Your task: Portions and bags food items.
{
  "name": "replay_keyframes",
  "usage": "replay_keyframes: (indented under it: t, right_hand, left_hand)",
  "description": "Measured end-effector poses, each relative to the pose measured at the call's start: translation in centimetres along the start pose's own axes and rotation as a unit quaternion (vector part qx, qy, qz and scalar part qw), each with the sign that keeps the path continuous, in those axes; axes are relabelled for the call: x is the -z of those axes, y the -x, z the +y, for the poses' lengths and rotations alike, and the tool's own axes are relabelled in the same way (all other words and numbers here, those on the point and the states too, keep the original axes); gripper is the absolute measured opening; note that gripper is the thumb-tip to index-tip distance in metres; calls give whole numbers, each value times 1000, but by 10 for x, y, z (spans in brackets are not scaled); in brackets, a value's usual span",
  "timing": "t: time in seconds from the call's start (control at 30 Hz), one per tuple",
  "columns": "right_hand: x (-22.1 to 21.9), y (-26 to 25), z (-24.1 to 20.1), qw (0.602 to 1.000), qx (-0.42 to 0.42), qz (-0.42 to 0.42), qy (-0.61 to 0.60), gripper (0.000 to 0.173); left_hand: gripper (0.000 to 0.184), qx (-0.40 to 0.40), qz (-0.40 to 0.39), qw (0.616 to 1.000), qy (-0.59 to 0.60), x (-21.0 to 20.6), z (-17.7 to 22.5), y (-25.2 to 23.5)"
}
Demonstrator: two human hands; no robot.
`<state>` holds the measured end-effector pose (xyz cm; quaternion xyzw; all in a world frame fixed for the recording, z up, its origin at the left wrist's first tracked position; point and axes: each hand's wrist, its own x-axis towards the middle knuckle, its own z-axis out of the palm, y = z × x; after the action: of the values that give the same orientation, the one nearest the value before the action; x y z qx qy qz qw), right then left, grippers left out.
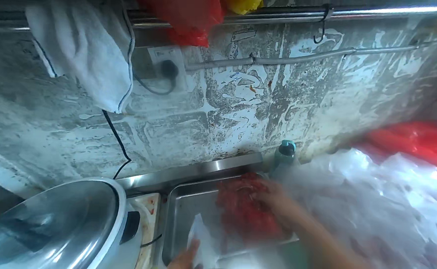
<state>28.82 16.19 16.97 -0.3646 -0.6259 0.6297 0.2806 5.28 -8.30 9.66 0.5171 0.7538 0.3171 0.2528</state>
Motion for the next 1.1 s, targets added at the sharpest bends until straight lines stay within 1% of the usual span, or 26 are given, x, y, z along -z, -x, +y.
replay_keyframes:
  t: [0.07,0.17,0.23,0.3,0.37,0.43,0.47,0.5,0.53,0.57,0.6,0.63,0.67,0.7,0.73,0.77,0.8,0.83,0.87,0.9,0.93,0.97,1.0,1.03,1.07,1.1]
  right_hand:
    - [-10,18,-9,997,-16,-28,-72,29]
    - [-29,45,-9,981,-80,-62,-163,35]
    - [-42,59,2,972,-115,-74,-194,34]
    - [-50,66,19,970,-129,-82,-188,28]
    - [-56,70,35,983,-127,-64,-111,26]
    - [-58,72,42,987,-125,-58,81,23]
    - [-59,73,43,973,-126,-71,182,25]
    - [-60,73,43,955,-130,-87,253,28]
    - [-63,73,47,945,-139,-95,281,28]
    - [-66,74,51,949,-159,-89,258,26]
    - [-69,75,57,963,-187,-72,182,24]
    - [-70,77,62,971,-219,-57,73,24]
    - [-70,81,64,969,-241,-56,-15,27]
    - [-68,85,64,966,-244,-78,-47,35]
    - [-65,90,63,966,-230,-116,-23,45]
    - [-61,94,60,965,-203,-156,51,53]
    - [-56,98,52,957,-166,-188,146,52]
    - [-51,103,41,945,-129,-200,223,42]
    - [-46,108,31,943,-104,-185,257,31]
    - [-40,111,24,948,-91,-151,265,26]
    - [-35,113,23,958,-73,-98,260,20]
    - [-31,113,26,963,-50,-43,262,20]
    - [-28,112,29,960,-40,-16,276,31]
    - [-27,111,29,955,-45,-15,292,44]
    - [-28,112,29,949,-53,-28,308,50]
    - [-31,114,30,944,-52,-36,324,43]
  left_hand:
    - [56,17,3,1000,-26,-12,15,-13]
    - [58,42,-25,998,-33,-27,41,-28]
    - [57,52,-32,998,-5,-32,58,-31]
    - [62,58,-25,998,27,-37,66,-31]
    - [73,67,-30,997,38,-39,72,-27]
    - [86,61,-68,995,36,-42,77,-22]
    - [89,50,-92,994,30,-45,77,-20]
    - [91,37,-114,993,20,-50,77,-18]
    - [92,20,-126,992,10,-56,76,-16]
    - [91,4,-133,991,2,-63,75,-15]
    - [90,-7,-138,990,-5,-70,73,-14]
    - [88,-8,-146,989,-12,-73,73,-13]
    - [86,-3,-156,988,-20,-74,73,-12]
    - [88,4,-169,985,-27,-73,74,-12]
    - [89,7,-178,984,-27,-72,75,-13]
    - [91,5,-188,982,-20,-70,75,-13]
    - [92,1,-201,980,-8,-66,76,-14]
    - [91,-1,-216,976,12,-61,78,-16]
    - [89,0,-230,973,31,-57,79,-17]
    - [87,0,-239,970,49,-55,80,-18]
    - [86,-1,-251,966,69,-52,79,-17]
    - [86,1,-270,959,88,-49,80,-16]
    - [86,-3,-289,952,103,-45,82,-14]
    - [85,-15,-300,947,113,-41,85,-14]
    - [83,-33,-310,943,119,-36,87,-14]
    - [79,-58,-315,938,131,-32,88,-14]
